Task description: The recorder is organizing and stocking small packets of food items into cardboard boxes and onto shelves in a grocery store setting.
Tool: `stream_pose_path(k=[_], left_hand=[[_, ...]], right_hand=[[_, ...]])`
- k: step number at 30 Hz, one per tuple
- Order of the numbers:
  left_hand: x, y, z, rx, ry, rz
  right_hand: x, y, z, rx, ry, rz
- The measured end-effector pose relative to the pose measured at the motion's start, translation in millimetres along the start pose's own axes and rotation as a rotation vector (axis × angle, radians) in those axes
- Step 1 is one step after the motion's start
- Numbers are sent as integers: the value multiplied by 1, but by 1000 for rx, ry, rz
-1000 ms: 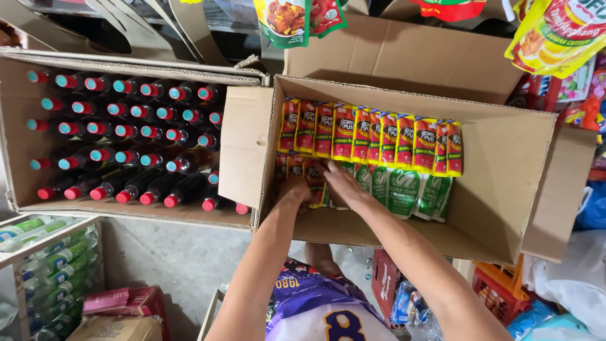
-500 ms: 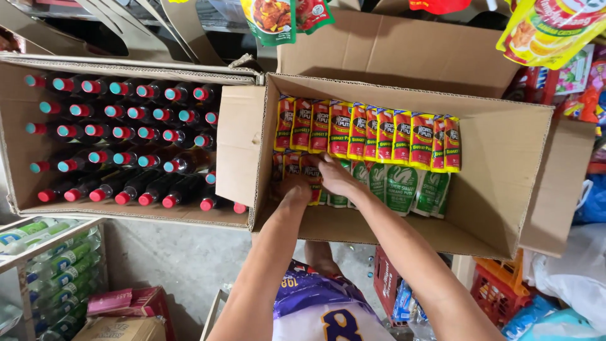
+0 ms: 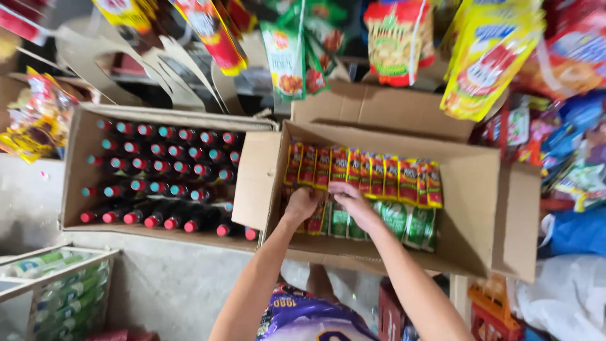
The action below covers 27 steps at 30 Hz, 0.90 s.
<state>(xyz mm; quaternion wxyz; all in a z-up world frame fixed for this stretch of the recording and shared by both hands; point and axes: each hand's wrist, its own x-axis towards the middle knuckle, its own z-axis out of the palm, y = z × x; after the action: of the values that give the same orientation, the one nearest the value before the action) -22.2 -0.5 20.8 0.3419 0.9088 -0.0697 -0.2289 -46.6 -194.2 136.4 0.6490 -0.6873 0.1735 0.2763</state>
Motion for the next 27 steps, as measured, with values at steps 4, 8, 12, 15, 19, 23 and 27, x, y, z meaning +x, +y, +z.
stream_pose_path(k=[4, 8, 12, 15, 19, 23, 27], left_hand=[[-21, 59, -55, -298, 199, 27], [-69, 113, -108, -352, 347, 93], [-93, 125, -140, -585, 301, 62], [-104, 121, -163, -698, 316, 117], [-133, 109, -207, -852, 318, 169], [-156, 84, -250, -999, 264, 134], [-189, 51, -287, -1054, 274, 181]], right_hand=[[-32, -35, 2, 368, 86, 0], [-62, -46, 10, 499, 44, -147], [-69, -61, 26, 523, 18, -182], [-75, -85, 43, 505, 3, -238], [-90, -128, 82, 504, -27, -322], [-99, -150, 131, 500, -43, -358], [-112, -156, 180, 531, -96, -394]])
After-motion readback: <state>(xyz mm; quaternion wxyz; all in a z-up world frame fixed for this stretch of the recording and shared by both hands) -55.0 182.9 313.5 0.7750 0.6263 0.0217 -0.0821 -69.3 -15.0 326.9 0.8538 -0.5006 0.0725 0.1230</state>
